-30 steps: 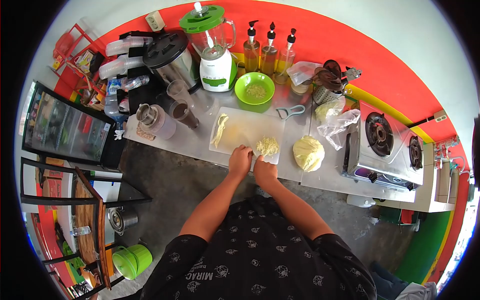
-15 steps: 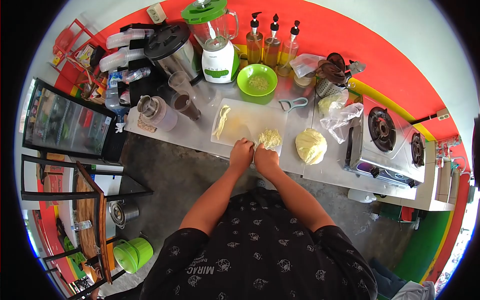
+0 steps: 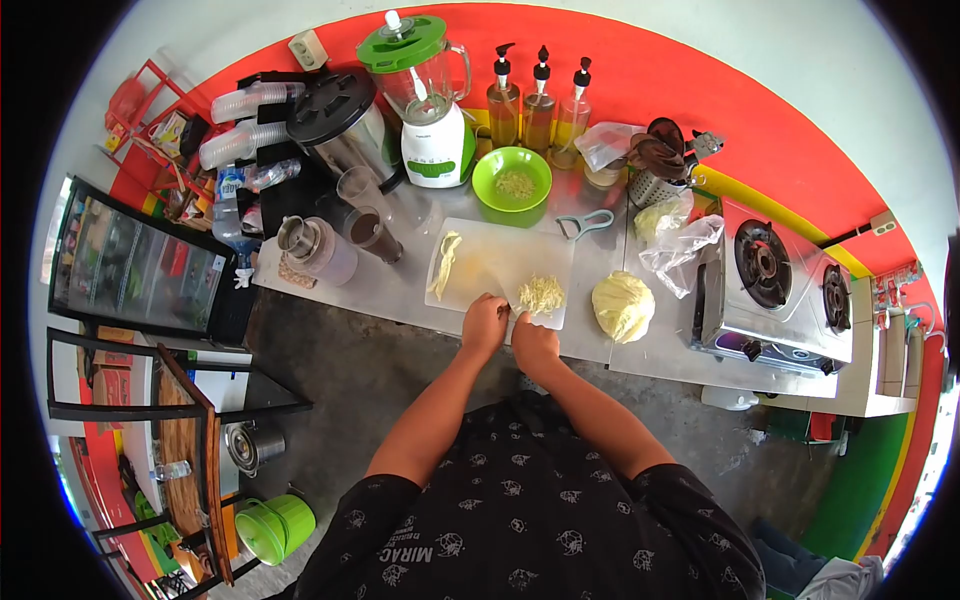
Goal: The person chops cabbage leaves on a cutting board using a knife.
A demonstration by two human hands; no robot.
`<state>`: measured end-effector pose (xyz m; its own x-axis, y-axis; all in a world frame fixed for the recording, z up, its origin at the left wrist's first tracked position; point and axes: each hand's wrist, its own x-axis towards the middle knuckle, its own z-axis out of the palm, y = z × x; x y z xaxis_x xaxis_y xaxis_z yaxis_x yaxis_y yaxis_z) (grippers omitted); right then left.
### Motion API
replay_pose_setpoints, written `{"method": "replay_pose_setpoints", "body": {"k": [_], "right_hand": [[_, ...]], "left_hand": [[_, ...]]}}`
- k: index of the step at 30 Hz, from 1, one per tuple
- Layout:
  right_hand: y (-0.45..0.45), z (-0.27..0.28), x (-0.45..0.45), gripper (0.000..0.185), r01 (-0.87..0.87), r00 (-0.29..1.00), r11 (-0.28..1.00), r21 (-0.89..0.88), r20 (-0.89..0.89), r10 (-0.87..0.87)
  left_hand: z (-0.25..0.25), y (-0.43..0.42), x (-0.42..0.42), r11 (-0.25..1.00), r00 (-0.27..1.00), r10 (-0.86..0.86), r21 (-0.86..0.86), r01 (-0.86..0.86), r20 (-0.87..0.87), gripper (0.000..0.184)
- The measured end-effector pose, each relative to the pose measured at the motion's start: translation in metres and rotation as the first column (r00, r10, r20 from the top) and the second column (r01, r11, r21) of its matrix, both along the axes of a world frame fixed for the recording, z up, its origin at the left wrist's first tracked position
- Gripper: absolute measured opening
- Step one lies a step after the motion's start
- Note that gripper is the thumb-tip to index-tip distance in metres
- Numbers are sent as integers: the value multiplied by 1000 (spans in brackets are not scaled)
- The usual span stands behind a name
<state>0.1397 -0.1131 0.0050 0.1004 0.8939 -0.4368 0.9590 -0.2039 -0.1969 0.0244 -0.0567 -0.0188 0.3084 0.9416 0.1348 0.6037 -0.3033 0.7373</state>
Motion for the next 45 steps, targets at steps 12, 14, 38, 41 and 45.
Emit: {"method": "replay_pose_setpoints", "body": {"k": [12, 14, 38, 41, 45], "right_hand": [[5, -1, -5, 23, 8, 1000, 999, 51, -17, -7], [10, -4, -2, 23, -11, 1000, 998, 61, -17, 12], [2, 4, -5, 25, -22, 1000, 997, 71, -10, 22], [2, 0, -10, 26, 32, 999, 997, 67, -28, -30], [8, 3, -6, 26, -7, 999, 997, 79, -36, 10]], "left_hand": [[-6, -2, -1, 999, 998, 31, 29, -29, -59, 9], [-7, -2, -3, 1000, 999, 20, 24, -19, -49, 9], [-9, -9, -11, 995, 999, -39, 94, 38, 4, 12], [-4, -7, -12, 995, 999, -47, 92, 49, -21, 12], [-9, -7, -13, 999, 999, -32, 13, 32, 11, 12]]}}
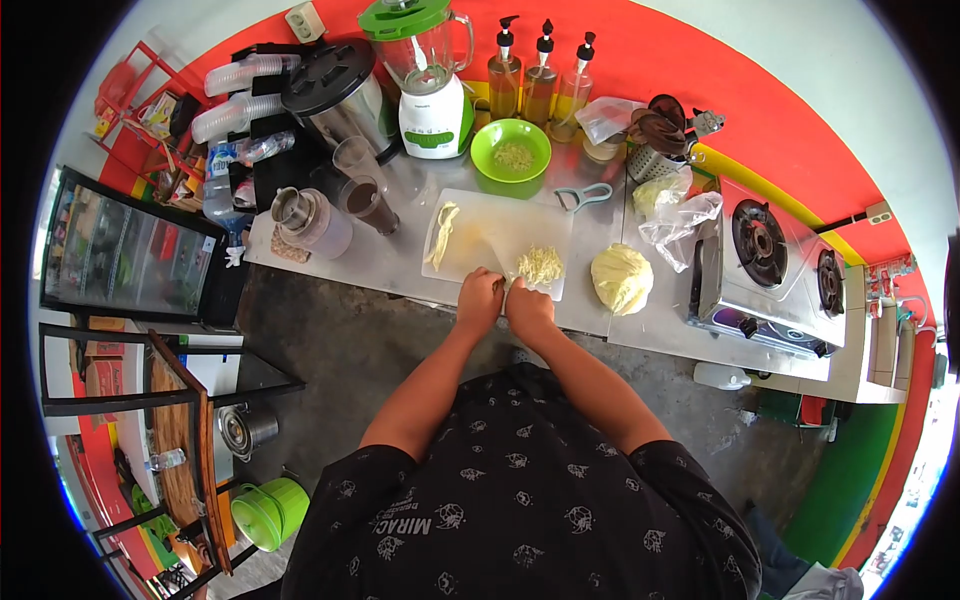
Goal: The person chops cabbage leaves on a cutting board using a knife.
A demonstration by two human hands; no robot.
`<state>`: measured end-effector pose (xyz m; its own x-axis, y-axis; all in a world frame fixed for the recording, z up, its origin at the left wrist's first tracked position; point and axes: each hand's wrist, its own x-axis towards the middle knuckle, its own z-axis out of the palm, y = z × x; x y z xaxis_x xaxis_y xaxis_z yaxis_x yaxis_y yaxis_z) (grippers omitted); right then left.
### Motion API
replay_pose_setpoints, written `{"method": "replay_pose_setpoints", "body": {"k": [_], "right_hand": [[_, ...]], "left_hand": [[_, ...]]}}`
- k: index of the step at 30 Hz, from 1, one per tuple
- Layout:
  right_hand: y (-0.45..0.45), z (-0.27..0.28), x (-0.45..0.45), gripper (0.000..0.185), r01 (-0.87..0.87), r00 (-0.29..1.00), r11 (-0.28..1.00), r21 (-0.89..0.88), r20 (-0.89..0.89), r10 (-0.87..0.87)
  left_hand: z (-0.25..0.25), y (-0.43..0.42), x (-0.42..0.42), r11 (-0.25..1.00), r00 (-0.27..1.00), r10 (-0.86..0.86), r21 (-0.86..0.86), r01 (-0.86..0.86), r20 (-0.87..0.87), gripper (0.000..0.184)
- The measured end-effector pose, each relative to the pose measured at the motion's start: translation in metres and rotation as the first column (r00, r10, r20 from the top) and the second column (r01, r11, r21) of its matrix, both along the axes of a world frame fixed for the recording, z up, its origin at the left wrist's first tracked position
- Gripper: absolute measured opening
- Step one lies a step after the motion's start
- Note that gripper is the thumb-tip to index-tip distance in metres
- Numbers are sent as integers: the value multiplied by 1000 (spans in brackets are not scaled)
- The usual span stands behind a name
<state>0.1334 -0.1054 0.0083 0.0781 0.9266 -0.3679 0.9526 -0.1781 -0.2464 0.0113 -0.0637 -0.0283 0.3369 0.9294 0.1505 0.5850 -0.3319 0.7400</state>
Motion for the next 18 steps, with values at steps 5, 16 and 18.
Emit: {"method": "replay_pose_setpoints", "body": {"k": [5, 16, 18], "right_hand": [[-7, -3, -5, 25, -19, 997, 998, -54, 68, 23], [-5, -2, -7, 27, 12, 999, 997, -77, 45, -9], [-3, -3, -9, 27, 65, 998, 997, -33, 8, -65]], "left_hand": [[-2, 3, 3, 997, 999, 53, 55, -54, 9, 8], [-6, 8, 3, 997, 996, 77, -32, -76, 45, 7], [-5, 7, 3, 996, 996, 77, -51, -74, 53, 7]]}}
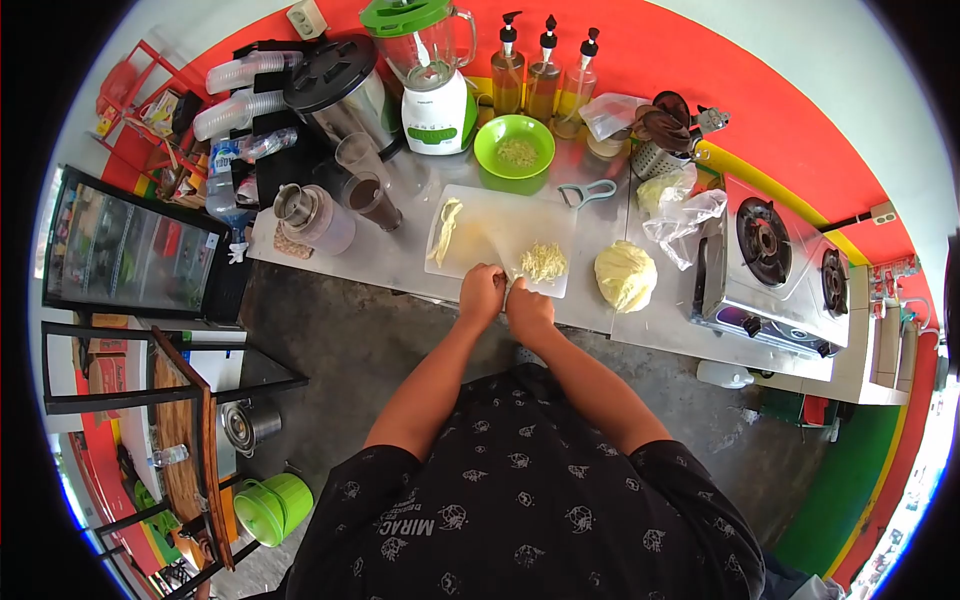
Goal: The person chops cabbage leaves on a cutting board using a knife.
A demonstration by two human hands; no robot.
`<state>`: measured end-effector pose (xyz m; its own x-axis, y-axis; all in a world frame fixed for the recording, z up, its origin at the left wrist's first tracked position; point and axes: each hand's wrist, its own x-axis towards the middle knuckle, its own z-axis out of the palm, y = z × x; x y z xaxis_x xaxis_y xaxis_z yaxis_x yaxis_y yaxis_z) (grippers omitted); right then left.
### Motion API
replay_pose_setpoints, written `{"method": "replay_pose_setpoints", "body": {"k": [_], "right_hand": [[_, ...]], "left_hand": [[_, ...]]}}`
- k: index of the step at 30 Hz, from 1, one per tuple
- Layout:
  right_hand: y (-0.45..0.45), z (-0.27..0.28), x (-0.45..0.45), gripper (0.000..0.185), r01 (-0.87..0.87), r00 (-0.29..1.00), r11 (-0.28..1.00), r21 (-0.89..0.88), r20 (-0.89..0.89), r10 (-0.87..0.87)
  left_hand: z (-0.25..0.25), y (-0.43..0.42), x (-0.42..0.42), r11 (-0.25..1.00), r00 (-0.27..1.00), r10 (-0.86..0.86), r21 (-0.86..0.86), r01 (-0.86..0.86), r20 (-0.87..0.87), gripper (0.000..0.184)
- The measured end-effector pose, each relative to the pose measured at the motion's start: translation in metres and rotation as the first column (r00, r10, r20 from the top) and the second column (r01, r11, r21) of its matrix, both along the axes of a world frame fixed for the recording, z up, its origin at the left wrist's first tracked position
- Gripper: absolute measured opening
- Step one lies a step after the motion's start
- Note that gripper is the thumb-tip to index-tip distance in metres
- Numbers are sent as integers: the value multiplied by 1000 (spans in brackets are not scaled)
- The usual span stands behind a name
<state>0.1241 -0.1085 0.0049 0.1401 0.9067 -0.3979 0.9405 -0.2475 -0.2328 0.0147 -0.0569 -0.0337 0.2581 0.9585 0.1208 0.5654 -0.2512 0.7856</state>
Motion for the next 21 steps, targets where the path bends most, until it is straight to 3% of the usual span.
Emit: {"method": "replay_pose_setpoints", "body": {"k": [7, 12, 15, 21], "right_hand": [[-3, 1, 4, 27, -56, 998, 998, 3, -12, 56], [0, -3, 2, 27, 18, 997, 1000, -26, -72, -19], [-3, -1, 11, 28, -25, 998, 999, -31, -57, 23], [-1, 7, 33, 34, 31, 999, 997, -67, -24, -32]], "left_hand": [[1, -1, -1, 999, 999, -22, 45, 24, -44, 6], [6, -2, -1, 999, 994, -2, 50, 8, -112, 7], [8, -2, 4, 997, 989, 34, 72, -23, -147, 6], [8, 6, 13, 998, 993, 15, 56, -8, -116, 8]]}}
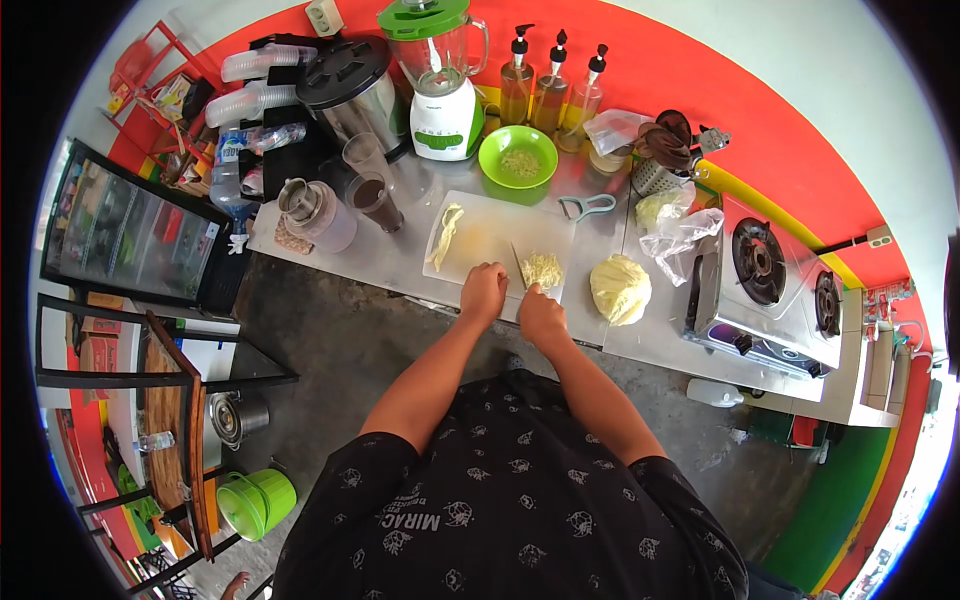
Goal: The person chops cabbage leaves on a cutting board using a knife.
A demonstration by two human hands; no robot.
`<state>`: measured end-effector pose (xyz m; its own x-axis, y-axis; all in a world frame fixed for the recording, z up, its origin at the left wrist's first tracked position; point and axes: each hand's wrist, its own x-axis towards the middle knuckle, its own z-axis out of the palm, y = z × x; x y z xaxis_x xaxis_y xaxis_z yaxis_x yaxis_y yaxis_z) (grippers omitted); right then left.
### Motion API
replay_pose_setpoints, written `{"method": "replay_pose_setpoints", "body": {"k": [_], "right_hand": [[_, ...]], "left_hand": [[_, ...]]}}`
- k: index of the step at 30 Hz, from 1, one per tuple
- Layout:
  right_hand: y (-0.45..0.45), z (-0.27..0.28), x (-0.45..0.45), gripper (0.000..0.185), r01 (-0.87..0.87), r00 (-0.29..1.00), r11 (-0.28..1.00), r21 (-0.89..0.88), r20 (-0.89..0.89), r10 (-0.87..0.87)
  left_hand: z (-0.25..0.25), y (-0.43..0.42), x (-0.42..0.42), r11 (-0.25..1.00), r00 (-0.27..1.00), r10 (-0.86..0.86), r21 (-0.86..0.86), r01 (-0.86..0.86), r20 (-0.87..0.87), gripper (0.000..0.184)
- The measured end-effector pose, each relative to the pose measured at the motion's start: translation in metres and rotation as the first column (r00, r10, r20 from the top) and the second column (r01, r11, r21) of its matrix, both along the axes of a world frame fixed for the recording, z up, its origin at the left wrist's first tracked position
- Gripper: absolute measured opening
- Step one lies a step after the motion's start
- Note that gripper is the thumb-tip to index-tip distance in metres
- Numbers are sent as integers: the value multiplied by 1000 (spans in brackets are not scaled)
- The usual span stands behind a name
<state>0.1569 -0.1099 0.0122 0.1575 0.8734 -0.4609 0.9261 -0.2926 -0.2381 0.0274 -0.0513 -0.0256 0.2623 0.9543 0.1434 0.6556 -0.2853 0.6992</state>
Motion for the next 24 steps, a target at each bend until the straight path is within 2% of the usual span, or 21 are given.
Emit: {"method": "replay_pose_setpoints", "body": {"k": [7, 13, 16, 18, 22, 24], "right_hand": [[3, -2, -12, 39, -71, 997, 997, 21, -14, 71], [-3, -9, -17, 29, -67, 997, 993, 99, 40, 63], [1, -11, -21, 26, -8, 1000, 999, 42, 29, 6], [8, -11, -21, 26, -28, 999, 998, 52, 41, 25], [11, -7, -19, 27, -106, 992, 992, 63, 75, 101], [6, -7, -22, 29, -97, 992, 994, 41, 85, 93]], "left_hand": [[1, -12, -2, 998, 1000, -10, 63, 12, -25, 10], [-3, -11, -5, 998, 999, -23, 50, 24, -26, 13], [0, -9, -5, 1000, 1000, 14, 18, -14, -6, 13], [0, -5, -6, 998, 1000, 18, -61, -18, -2, 11], [-1, 4, -6, 993, 999, 35, -115, -37, -20, 9], [-4, 5, -7, 984, 998, 34, -176, -25, 49, 8]]}}
